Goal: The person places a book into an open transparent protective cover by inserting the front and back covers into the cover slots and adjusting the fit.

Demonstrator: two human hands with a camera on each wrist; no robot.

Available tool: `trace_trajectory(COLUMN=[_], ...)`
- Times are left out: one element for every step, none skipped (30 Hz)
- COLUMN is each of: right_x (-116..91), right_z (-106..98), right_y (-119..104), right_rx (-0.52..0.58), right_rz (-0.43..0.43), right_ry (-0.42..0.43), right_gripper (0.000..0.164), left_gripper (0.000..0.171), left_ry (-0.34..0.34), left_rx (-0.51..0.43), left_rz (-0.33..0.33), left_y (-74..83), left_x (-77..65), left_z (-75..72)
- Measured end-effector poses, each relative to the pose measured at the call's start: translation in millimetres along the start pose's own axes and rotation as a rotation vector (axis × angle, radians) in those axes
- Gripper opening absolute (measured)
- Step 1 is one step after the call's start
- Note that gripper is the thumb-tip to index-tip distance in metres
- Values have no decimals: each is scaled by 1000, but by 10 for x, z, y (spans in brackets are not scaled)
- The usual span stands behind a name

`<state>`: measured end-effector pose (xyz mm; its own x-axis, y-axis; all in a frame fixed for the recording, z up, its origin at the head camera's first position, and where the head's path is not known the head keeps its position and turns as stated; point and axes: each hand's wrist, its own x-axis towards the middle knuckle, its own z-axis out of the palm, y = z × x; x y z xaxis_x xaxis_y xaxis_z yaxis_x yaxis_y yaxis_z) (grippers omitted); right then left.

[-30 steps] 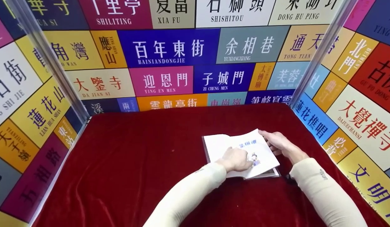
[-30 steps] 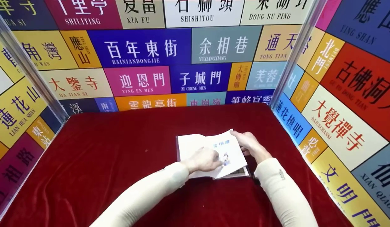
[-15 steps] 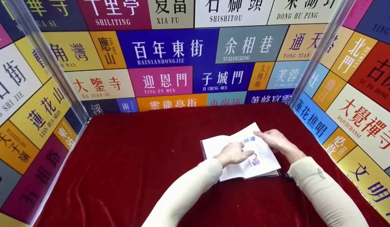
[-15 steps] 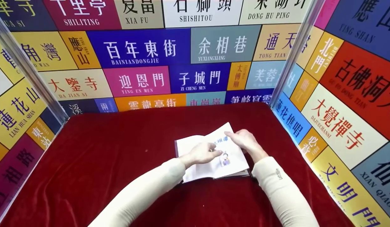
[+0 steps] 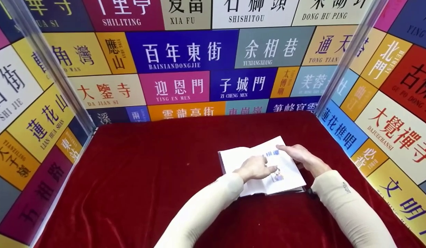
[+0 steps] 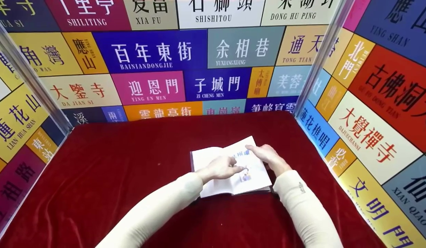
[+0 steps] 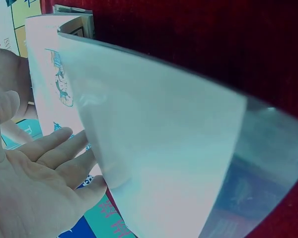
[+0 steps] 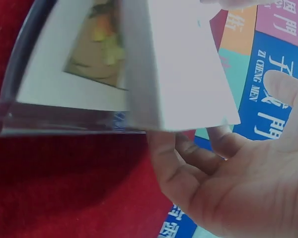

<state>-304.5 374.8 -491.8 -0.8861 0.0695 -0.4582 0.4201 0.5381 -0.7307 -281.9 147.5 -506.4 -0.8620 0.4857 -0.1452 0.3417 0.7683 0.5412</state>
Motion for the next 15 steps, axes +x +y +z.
trace_trajectory(right_x=[8,17,24,30,34,37,40,43,44,45,45,45,46,45,45], right_z=[-5,-7,-13,-17,-21,-24,-27,-26,-27,-24,-22,-19,-15,-11,-7], right_y=[7,13,19,23,28,33,36,38,40,40,41,43,49,56,68], right_rx=[13,28,41,59,76,96,115,138,158,180,199,218,235,250,260], right_rz=[4,8,7,8,8,8,7,8,6,7,4,2,2,0,-1], right_ry=[-4,-7,-17,-23,-31,-39,-47,-52,-58,-62,-67,-69,-66,-63,-60], right_gripper=[62,62,61,60,60,59,59,58,58,58,58,58,57,57,56], left_gripper=[62,62,62,62,63,63,63,63,62,61,61,60,60,59,59], left_ry=[-1,-2,-3,-4,-3,-3,-1,2,6,10,14,17,20,23,24], left_rx=[-2,-3,-3,-4,-5,-6,-5,-2,1,3,4,4,4,3,3], left_rz=[0,0,1,2,2,5,7,10,13,16,20,22,24,22,21], left_y=[1,1,2,3,4,3,4,4,3,3,1,-1,-3,-6,-9], left_x=[-3,-6,-8,-8,-8,-8,-8,-6,-4,-2,1,3,4,5,4], left_z=[-2,-3,-4,-4,-6,-5,-4,-4,-3,-1,2,5,9,12,18])
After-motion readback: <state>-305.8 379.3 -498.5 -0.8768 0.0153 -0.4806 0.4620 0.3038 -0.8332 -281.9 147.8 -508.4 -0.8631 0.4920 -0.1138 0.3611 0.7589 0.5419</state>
